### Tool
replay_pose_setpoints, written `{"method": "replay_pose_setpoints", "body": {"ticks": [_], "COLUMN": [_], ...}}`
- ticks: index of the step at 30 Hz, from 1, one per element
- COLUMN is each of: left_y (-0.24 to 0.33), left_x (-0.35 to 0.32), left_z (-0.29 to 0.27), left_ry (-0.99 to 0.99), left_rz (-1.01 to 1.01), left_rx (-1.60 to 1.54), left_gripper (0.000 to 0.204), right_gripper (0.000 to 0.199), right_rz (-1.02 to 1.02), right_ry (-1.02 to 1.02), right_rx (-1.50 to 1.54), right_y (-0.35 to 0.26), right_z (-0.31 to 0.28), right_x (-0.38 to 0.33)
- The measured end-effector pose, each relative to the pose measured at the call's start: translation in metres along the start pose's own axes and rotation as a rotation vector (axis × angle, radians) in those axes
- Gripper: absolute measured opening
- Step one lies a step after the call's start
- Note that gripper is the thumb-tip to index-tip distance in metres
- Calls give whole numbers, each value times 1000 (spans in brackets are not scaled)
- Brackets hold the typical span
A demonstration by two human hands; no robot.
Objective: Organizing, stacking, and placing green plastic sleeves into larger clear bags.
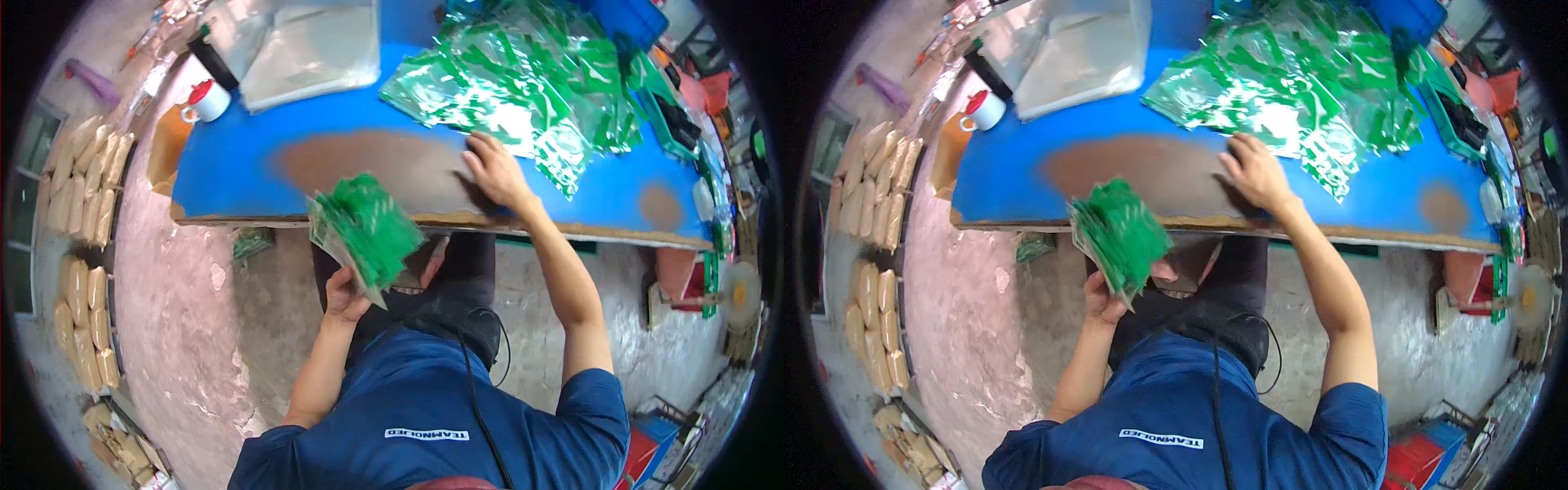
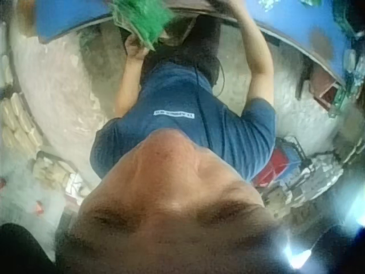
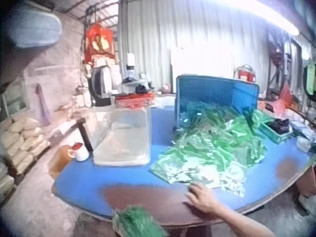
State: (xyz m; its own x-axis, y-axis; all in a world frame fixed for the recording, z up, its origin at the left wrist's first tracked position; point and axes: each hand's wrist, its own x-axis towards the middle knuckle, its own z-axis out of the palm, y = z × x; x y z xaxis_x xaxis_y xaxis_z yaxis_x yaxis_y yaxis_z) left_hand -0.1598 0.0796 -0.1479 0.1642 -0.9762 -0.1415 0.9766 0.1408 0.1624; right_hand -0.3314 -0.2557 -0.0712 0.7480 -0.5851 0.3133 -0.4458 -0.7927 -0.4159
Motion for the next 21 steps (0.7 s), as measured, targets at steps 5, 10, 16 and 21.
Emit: {"method": "replay_pose_setpoints", "body": {"ticks": [5,10,16,21], "left_y": [31,85,98,91], "left_x": [37,94,123,127], "left_z": [82,141,85,99], "left_ry": [-20,-197,-138,-137], "left_rz": [176,790,411,409], "left_rx": [556,1801,1599,1414], "left_gripper": [64,72,102,102], "right_gripper": [98,153,123,88], "right_rz": [265,-124,6,178], "right_ry": [-253,-195,-125,-79], "right_rx": [946,937,510,667], "right_y": [-59,-143,-112,-114], "right_z": [-26,-32,49,65], "right_x": [16,31,21,21]}}
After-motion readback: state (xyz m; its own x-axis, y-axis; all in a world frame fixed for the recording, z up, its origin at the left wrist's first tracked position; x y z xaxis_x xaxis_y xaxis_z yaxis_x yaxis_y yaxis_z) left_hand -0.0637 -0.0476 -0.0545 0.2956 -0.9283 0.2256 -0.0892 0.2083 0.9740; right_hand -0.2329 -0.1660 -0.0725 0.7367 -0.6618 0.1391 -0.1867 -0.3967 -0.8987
